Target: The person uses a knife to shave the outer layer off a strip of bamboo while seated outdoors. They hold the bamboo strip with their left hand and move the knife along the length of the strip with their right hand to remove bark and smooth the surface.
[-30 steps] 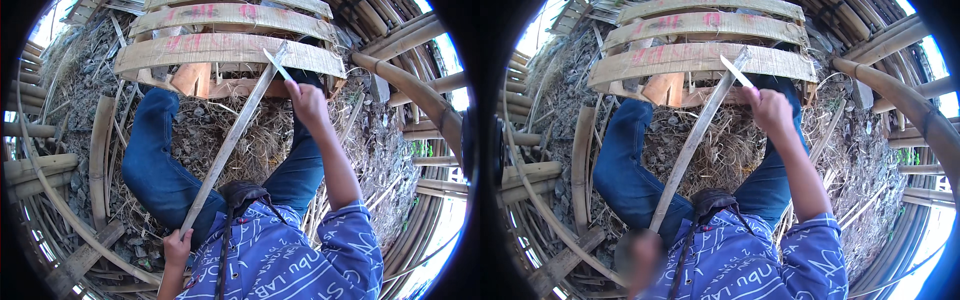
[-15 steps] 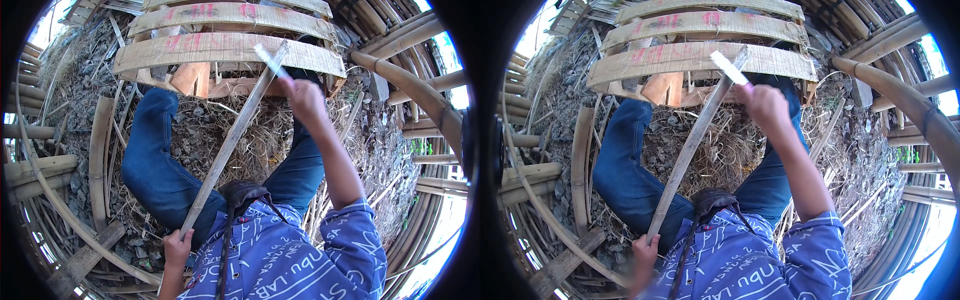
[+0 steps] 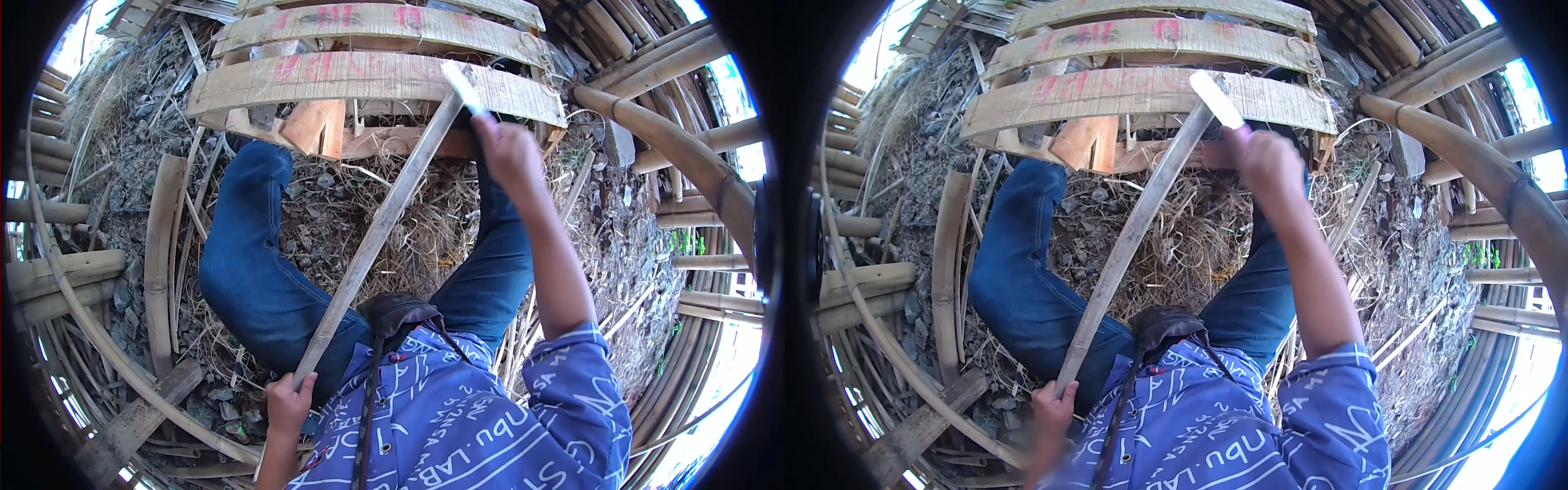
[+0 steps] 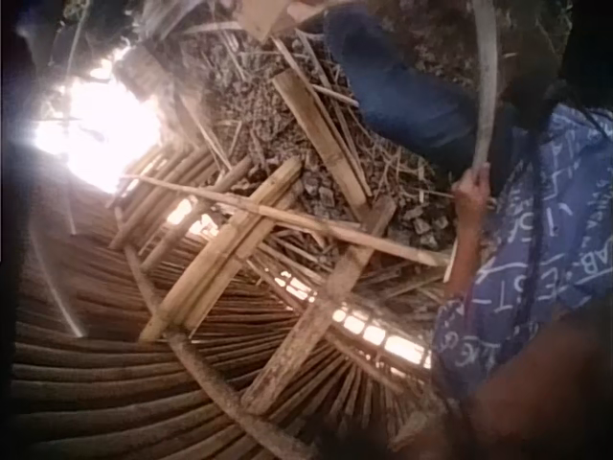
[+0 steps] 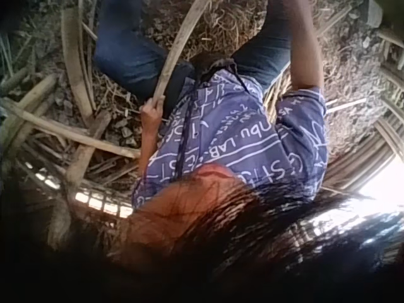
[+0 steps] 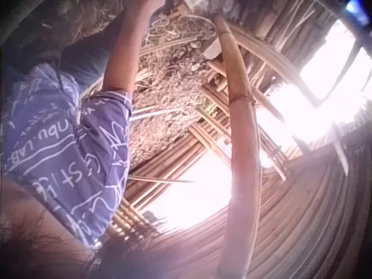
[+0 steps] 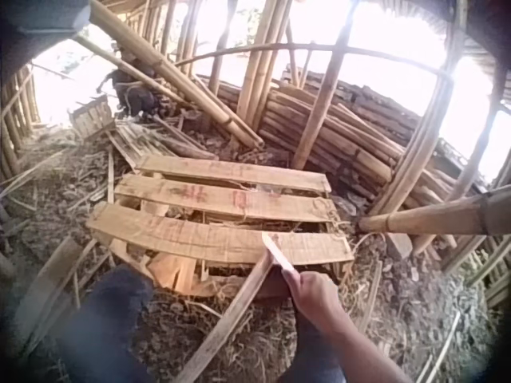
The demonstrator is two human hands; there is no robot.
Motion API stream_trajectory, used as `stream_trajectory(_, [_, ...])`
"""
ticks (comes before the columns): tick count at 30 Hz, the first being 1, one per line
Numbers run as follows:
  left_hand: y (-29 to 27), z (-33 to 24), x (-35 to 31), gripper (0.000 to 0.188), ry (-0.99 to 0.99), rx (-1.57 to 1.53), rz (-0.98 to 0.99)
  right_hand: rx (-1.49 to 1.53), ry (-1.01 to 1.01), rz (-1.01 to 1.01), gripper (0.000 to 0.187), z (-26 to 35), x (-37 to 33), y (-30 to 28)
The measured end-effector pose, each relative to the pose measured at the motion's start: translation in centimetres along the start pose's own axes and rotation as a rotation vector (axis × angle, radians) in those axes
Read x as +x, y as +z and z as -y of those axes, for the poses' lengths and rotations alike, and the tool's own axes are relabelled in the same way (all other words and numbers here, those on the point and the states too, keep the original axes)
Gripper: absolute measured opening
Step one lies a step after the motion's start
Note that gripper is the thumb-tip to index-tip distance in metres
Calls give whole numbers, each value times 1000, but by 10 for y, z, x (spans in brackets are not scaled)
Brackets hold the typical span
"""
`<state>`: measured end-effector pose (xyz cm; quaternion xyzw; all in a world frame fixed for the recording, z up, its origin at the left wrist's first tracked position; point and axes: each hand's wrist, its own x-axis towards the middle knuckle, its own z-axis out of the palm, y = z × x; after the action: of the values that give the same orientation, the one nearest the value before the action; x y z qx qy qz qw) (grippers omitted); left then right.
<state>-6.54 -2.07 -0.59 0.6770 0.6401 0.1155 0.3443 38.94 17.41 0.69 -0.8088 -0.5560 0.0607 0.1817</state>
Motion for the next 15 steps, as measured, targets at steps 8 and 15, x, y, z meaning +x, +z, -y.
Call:
stream_trajectory(8, [-1,1,-2,44,-22,-7,10,56,79,107,68,10,-3,3])
stream_trajectory(15, [0,-3,-1,43,14,40,-13,27,-32,19,68,8,-16,9])
